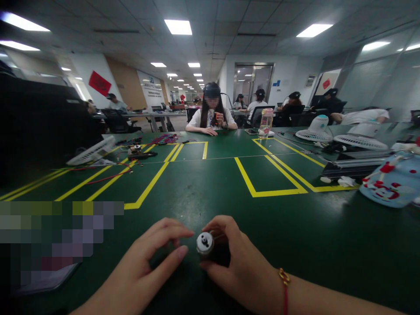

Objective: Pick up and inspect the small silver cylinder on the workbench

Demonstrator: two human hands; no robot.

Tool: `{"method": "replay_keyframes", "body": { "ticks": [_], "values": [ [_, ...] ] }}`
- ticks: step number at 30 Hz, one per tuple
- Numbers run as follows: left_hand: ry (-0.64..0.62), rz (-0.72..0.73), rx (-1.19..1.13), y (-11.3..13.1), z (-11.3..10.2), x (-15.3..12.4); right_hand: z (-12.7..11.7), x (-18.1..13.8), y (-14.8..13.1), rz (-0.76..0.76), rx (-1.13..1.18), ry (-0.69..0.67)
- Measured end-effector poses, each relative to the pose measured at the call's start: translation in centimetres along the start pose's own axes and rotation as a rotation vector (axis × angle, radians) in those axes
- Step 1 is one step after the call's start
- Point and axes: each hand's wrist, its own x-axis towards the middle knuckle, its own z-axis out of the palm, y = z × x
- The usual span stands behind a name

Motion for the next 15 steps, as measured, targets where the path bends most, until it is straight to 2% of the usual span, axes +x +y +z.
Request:
{"method": "replay_keyframes", "body": {
  "ticks": [5, 15],
  "values": [
    [-0.027, 0.056, -0.026, 1.5, 0.6, 2.4, 0.0, 0.3, -0.4, 0.047, 0.042, -0.023],
    [-0.012, 0.025, -0.06, 1.5, 0.4, 2.4, 0.0, 0.4, -0.3, 0.05, 0.042, -0.041]
  ]
}}
